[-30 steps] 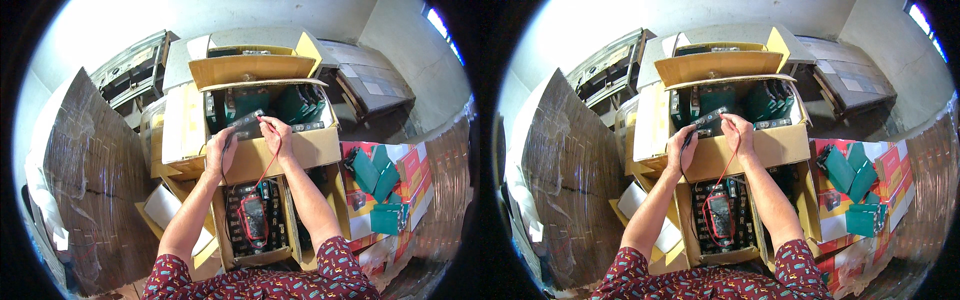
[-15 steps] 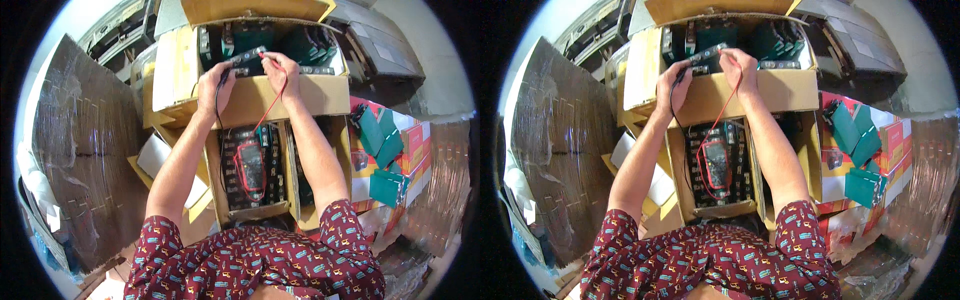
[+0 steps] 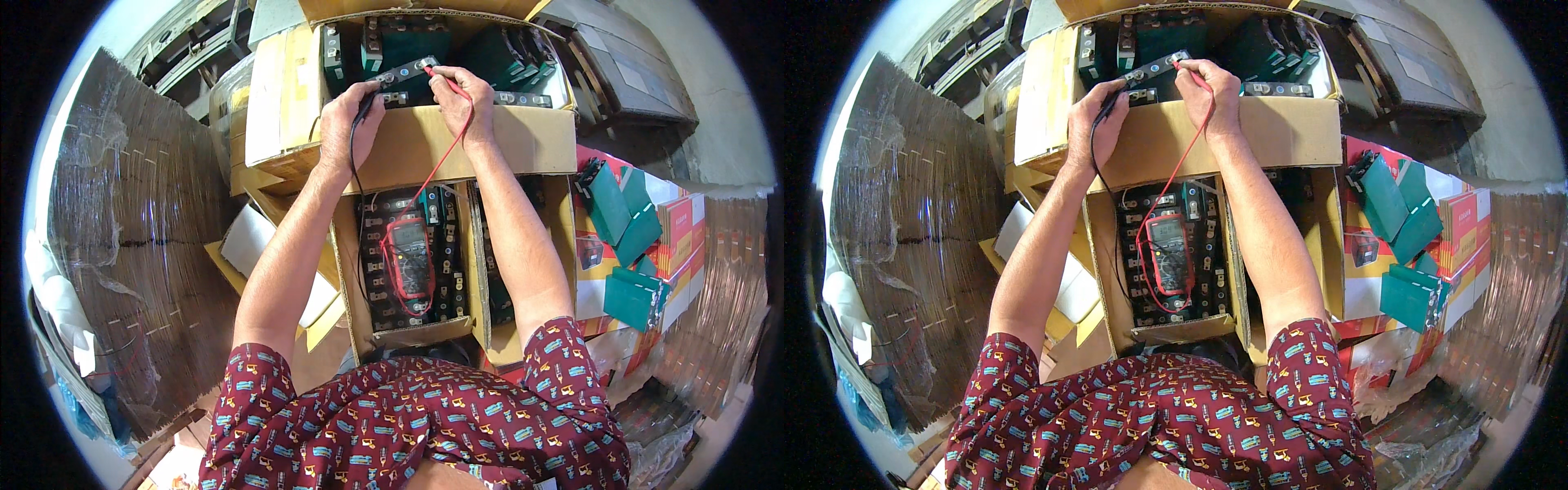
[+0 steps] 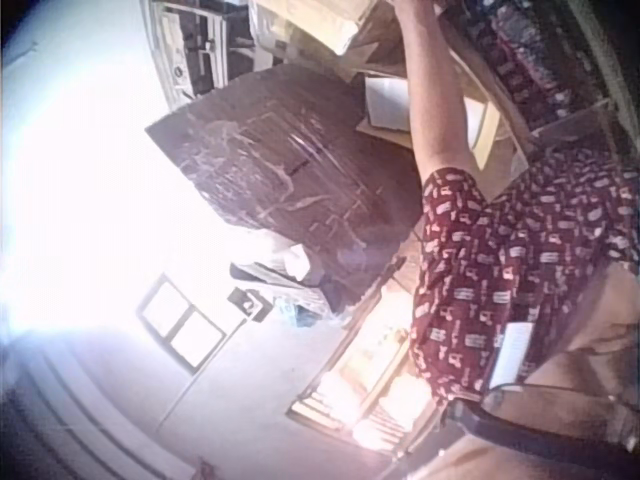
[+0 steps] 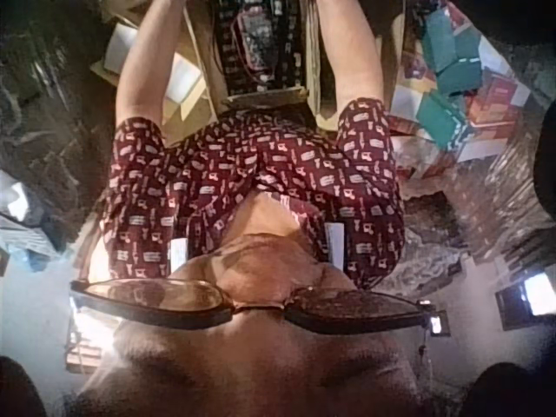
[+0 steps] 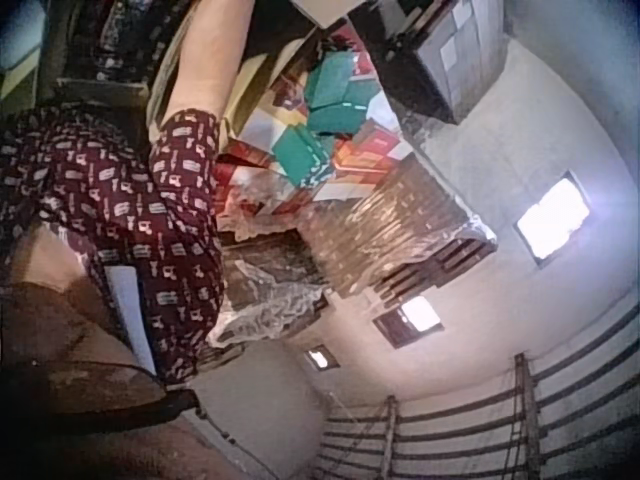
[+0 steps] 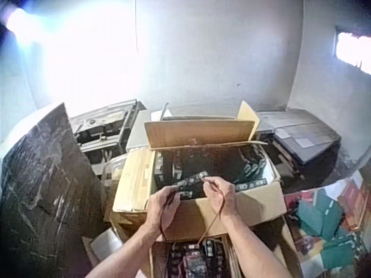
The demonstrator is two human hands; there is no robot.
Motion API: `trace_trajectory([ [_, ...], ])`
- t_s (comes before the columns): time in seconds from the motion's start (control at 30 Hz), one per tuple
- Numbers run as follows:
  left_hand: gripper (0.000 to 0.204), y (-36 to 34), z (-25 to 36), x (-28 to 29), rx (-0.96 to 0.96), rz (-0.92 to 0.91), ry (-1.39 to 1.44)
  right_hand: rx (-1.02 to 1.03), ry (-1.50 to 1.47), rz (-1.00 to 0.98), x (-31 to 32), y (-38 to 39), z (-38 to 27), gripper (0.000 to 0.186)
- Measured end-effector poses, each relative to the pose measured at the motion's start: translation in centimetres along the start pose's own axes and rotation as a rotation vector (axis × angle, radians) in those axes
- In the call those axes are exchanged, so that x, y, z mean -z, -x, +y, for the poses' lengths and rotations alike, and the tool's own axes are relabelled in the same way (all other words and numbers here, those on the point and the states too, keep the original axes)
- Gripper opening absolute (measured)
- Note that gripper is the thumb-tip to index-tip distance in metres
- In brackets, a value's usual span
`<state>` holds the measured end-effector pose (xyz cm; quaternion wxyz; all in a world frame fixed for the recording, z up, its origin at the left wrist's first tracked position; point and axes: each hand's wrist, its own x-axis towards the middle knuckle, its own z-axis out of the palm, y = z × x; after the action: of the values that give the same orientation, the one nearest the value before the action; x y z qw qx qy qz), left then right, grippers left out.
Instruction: The person opens a cardboard box and removes several small green electronic modules. Using a multimeter, the person tests each module one by one with probes, then places them into another box.
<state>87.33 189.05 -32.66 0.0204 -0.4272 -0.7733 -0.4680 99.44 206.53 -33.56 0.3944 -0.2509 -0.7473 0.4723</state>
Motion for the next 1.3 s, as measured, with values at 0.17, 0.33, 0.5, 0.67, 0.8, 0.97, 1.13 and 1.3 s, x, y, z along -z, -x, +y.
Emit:
trace_trajectory([
  [0.17,0.03,0.0,0.3,0.0,0.031,-0.017,0.006,0.057,0.022,-0.012,0.2,0.0,0.4,0.023],
  [0.33,0.028,0.4,0.4,-0.1,0.017,-0.013,0.039,0.062,0.022,0.005,0.4,0.4,0.4,0.018],
  [0.5,0.023,0.1,-0.5,-0.7,-0.032,0.052,0.06,0.17,0.023,0.062,-0.1,0.1,-0.1,0.014],
  [0.67,0.027,0.0,0.4,0.4,0.011,-0.005,0.095,0.069,0.044,-0.008,0.3,0.5,-0.7,0.021],
  [0.8,0.026,-0.9,-0.2,1.2,0.059,0.0,0.115,0.046,0.023,-0.006,0.2,0.4,-0.7,0.018],
  [0.97,0.025,-3.4,-1.1,3.0,0.204,0.212,0.156,0.01,0.029,-0.018,0.6,0.4,-1.3,0.019],
  [1.13,0.026,-4.7,-4.2,3.6,0.178,0.18,0.109,-0.099,-0.097,-0.02,0.0,0.6,-1.7,0.021],
  [1.3,0.023,-5.0,-5.6,3.1,0.199,0.218,0.166,-0.039,-0.262,-0.103,-4.4,-1.7,-2.5,0.022],
])
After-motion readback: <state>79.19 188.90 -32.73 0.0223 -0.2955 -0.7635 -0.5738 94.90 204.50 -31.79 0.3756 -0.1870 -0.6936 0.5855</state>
